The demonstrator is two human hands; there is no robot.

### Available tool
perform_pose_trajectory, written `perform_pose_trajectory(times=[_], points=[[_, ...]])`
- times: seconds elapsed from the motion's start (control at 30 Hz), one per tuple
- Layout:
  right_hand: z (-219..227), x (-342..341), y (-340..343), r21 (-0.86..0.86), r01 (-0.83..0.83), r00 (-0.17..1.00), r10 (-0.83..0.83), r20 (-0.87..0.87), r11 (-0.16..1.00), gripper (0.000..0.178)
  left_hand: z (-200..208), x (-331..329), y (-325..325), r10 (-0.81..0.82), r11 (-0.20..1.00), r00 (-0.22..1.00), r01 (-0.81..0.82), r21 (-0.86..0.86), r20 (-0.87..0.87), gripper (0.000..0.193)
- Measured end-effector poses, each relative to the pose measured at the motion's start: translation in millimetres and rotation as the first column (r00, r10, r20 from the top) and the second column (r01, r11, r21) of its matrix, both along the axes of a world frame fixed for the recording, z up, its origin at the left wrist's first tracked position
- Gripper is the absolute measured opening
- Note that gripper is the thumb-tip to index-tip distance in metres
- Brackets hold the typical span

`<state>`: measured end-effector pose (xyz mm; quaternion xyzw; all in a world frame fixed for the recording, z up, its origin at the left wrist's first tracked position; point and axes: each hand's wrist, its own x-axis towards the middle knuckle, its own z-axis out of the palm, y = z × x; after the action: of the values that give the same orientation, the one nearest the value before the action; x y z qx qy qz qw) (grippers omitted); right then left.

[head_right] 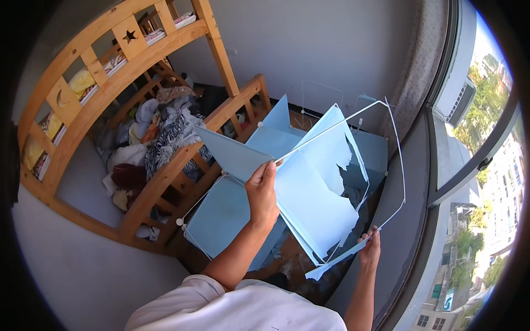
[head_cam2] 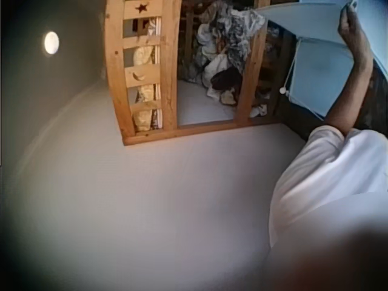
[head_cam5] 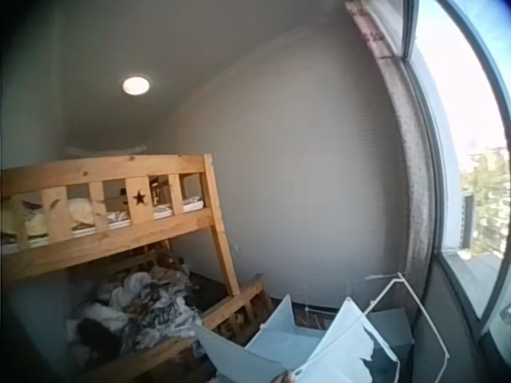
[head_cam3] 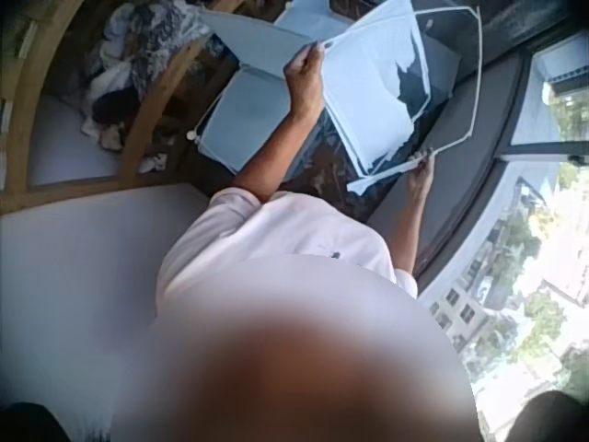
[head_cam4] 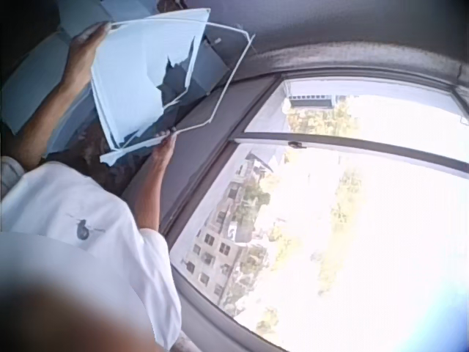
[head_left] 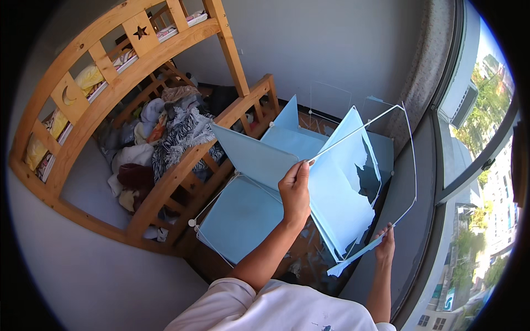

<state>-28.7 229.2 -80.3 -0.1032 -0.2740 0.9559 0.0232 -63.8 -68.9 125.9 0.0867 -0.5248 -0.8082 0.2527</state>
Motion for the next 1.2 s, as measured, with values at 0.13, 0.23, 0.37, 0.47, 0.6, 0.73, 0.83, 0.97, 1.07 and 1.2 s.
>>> perform_pose_trajectory(times=[0.13,0.23,0.37,0.47,0.6,0.73,0.83,0.97,1.07,1.2], points=[[-28.9,-3.7,2.8,-0.197,0.085,0.982,-0.049,0.181,0.977,0.016,-5.6,2.7,-6.0,-0.021,0.999,0.999,0.019,0.047,0.03,0.025],[-42.5,-1.7,3.0,-0.065,0.145,0.917,-0.11,0.385,0.987,0.014,-3.1,2.8,-1.0,-0.001,1.0,1.0,0.002,-0.015,0.008,0.025],[-11.8,6.1,-29.7,0.306,0.243,0.717,-0.383,0.583,0.921,0.015,-9.8,-0.7,5.1,0.038,0.998,0.999,-0.04,-0.049,-0.036,0.026],[-58.6,21.8,-3.8,0.036,0.28,0.778,-0.248,0.577,0.959,0.011,-4.5,-6.5,3.0,0.04,0.998,0.999,-0.04,-0.054,0.012,0.031],[-65.1,40.8,-2.8,0.409,-0.038,0.83,-0.199,0.522,0.912,0.034,18.2,2.6,-1.6,0.071,0.996,0.997,-0.07,-0.054,0.004,0.033],[-22.2,40.8,-15.5,0.553,-0.165,0.924,-0.068,0.376,0.817,0.061,10.7,-1.0,-2.1,0.081,0.993,0.996,-0.078,-0.09,0.028,0.033],[3.2,26.5,-32.5,0.494,-0.126,0.95,-0.04,0.311,0.861,0.054,1.9,-4.0,-1.6,0.047,0.992,0.999,-0.046,-0.12,0.007,0.034],[7.2,7.2,-45.8,0.411,0.04,0.921,-0.194,0.339,0.911,0.024,-1.2,1.5,-2.6,-0.002,0.999,0.999,0.004,-0.053,0.038,0.037],[17.2,7.0,-44.3,0.819,-0.005,0.955,-0.239,0.173,0.574,0.024,1.0,0.7,-6.0,0.029,0.994,0.999,-0.025,-0.108,0.031,0.039],[29.1,16.0,-30.0,0.921,-0.205,0.968,-0.072,0.242,0.33,0.029,-6.9,-4.5,-12.1,0.01,0.988,0.999,-0.004,-0.151,0.037,0.041]])
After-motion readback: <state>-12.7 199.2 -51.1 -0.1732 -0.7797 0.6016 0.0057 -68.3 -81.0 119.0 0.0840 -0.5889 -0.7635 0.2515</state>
